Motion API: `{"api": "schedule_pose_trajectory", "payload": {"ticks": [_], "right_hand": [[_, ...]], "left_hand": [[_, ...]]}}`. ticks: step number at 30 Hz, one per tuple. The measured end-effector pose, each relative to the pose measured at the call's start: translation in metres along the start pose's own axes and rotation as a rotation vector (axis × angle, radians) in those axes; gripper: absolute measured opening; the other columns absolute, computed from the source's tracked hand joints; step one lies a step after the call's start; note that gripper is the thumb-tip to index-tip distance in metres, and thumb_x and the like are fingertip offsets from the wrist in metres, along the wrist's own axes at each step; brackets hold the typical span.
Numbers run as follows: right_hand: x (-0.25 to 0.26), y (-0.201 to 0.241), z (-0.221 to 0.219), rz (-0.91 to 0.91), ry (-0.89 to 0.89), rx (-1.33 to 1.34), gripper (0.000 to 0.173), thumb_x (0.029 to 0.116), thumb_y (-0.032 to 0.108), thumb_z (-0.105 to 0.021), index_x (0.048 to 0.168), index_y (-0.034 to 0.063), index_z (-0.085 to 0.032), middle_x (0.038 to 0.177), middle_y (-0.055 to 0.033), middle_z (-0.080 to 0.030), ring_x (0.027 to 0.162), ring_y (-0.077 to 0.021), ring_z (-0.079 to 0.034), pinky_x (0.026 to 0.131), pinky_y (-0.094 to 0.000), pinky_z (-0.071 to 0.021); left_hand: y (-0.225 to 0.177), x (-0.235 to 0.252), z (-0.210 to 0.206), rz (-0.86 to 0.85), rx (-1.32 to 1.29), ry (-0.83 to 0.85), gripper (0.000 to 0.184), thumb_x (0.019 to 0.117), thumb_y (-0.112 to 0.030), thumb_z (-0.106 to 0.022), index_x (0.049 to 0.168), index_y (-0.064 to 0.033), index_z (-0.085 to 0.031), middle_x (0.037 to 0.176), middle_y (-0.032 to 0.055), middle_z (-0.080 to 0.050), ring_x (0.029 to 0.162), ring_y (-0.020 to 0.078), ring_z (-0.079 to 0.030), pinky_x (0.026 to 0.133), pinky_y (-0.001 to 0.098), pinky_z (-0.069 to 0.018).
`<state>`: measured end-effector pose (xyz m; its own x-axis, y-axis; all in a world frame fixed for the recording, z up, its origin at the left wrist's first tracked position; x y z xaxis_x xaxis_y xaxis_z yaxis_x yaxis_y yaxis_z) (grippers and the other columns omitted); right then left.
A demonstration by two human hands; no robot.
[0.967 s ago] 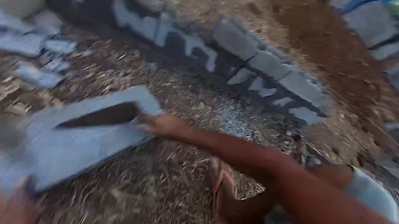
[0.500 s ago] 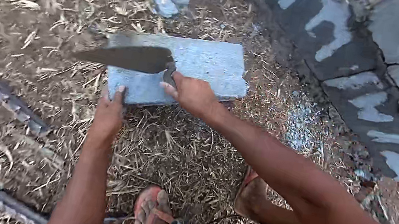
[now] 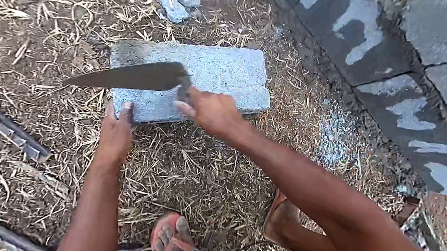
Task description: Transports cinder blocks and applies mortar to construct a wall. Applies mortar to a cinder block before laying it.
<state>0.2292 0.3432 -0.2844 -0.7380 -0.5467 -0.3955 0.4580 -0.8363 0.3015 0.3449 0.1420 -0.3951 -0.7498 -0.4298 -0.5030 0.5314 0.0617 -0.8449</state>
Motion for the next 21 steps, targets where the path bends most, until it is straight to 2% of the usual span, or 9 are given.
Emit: {"api": "schedule_pose_trajectory", "payload": {"ticks": [2,5,6,8,10,14,16,18,21], "right_hand": [[0.002,-0.002,-0.008,0.047,0.004,0.004,0.054,0.1064,0.057,-0.044,0.121,0.0094,-0.064,0.092,-0.0162,-0.071,0.082,-0.0378,-0.071,0.068,-0.0588,-0.056],[-0.03,-0.09,0.006,-0.075,0.01,-0.077,0.054,0.107,0.053,-0.046,0.136,0.0091,-0.06,0.101,-0.0206,-0.073,0.089,-0.0432,-0.072,0.075,-0.0647,-0.0566],[-0.041,-0.124,0.018,-0.149,0.026,-0.116,0.056,0.1074,0.054,-0.044,0.135,0.0071,-0.059,0.1,-0.0229,-0.072,0.09,-0.0463,-0.072,0.075,-0.067,-0.0552],[-0.052,-0.166,0.038,-0.232,0.044,-0.213,0.061,0.1071,0.059,-0.037,0.123,0.0049,-0.06,0.09,-0.0232,-0.07,0.086,-0.0479,-0.071,0.072,-0.0675,-0.0538],[-0.053,-0.155,0.047,-0.201,0.036,-0.259,0.061,0.1068,0.059,-0.037,0.115,0.0041,-0.062,0.087,-0.0218,-0.07,0.083,-0.0465,-0.071,0.069,-0.0661,-0.0537],[-0.023,-0.052,0.019,-0.08,0.007,-0.119,0.058,0.105,0.059,-0.044,0.126,0.0095,-0.064,0.098,-0.0176,-0.073,0.087,-0.0401,-0.073,0.073,-0.063,-0.0569],[-0.005,-0.024,0.006,-0.016,-0.017,-0.081,0.055,0.1057,0.058,-0.044,0.12,0.0093,-0.064,0.095,-0.0167,-0.071,0.083,-0.0384,-0.072,0.068,-0.0593,-0.0565],[-0.008,-0.043,0.003,-0.01,-0.007,-0.085,0.052,0.1067,0.054,-0.046,0.125,0.0091,-0.063,0.099,-0.0181,-0.071,0.084,-0.0396,-0.072,0.068,-0.0601,-0.0566],[-0.047,-0.144,0.02,-0.192,0.007,-0.135,0.055,0.1071,0.052,-0.046,0.139,0.0091,-0.058,0.106,-0.0226,-0.073,0.092,-0.0459,-0.072,0.076,-0.0675,-0.0554]], "left_hand": [[0.001,-0.002,-0.002,0.021,-0.006,0.024,0.067,0.108,-0.054,-0.038,0.163,-0.0187,-0.021,0.155,0.0109,-0.046,0.134,0.0223,-0.055,0.106,0.049,-0.051],[-0.002,-0.007,-0.001,0.002,-0.011,0.032,0.066,0.1074,-0.055,-0.04,0.161,-0.0202,-0.026,0.151,0.0104,-0.05,0.131,0.0228,-0.057,0.104,0.0505,-0.0523],[-0.003,-0.005,-0.001,-0.013,-0.014,0.024,0.064,0.1073,-0.055,-0.041,0.16,-0.0204,-0.03,0.149,0.0111,-0.053,0.128,0.0233,-0.059,0.103,0.0511,-0.0533],[-0.001,0.001,-0.002,-0.03,-0.011,0.013,0.062,0.1074,-0.054,-0.042,0.159,-0.0211,-0.032,0.146,0.012,-0.055,0.127,0.0232,-0.061,0.104,0.0511,-0.054],[0.001,0.003,-0.003,-0.029,-0.019,0.021,0.063,0.1074,-0.053,-0.043,0.16,-0.0219,-0.03,0.149,0.0111,-0.053,0.13,0.0223,-0.059,0.106,0.0503,-0.0521],[0.006,0.002,-0.003,-0.008,-0.05,0.022,0.062,0.1079,-0.053,-0.041,0.16,-0.0225,-0.03,0.151,0.0089,-0.052,0.13,0.0205,-0.059,0.105,0.0481,-0.0529],[0.006,0.005,-0.001,0.004,-0.024,0.027,0.064,0.1085,-0.052,-0.039,0.162,-0.0217,-0.025,0.153,0.0099,-0.049,0.131,0.0212,-0.058,0.105,0.0475,-0.0533],[0.006,0.003,-0.001,0.019,-0.015,0.029,0.063,0.1092,-0.05,-0.039,0.163,-0.0215,-0.023,0.153,0.0099,-0.048,0.131,0.0208,-0.058,0.104,0.0473,-0.0536],[0.005,0.002,0.0,0.004,-0.028,0.019,0.061,0.1087,-0.051,-0.04,0.161,-0.0233,-0.026,0.15,0.0097,-0.052,0.128,0.0217,-0.06,0.102,0.0483,-0.0549]]}}
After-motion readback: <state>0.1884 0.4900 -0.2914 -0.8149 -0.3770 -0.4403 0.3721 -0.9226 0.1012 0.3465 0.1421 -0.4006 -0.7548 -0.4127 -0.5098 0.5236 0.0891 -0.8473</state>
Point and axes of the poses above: each hand's wrist, its own x-axis towards the middle knuckle, its own z-axis out of the back of the hand, y = z × x, the point moved 8 cm from there along x, towards the middle knuckle
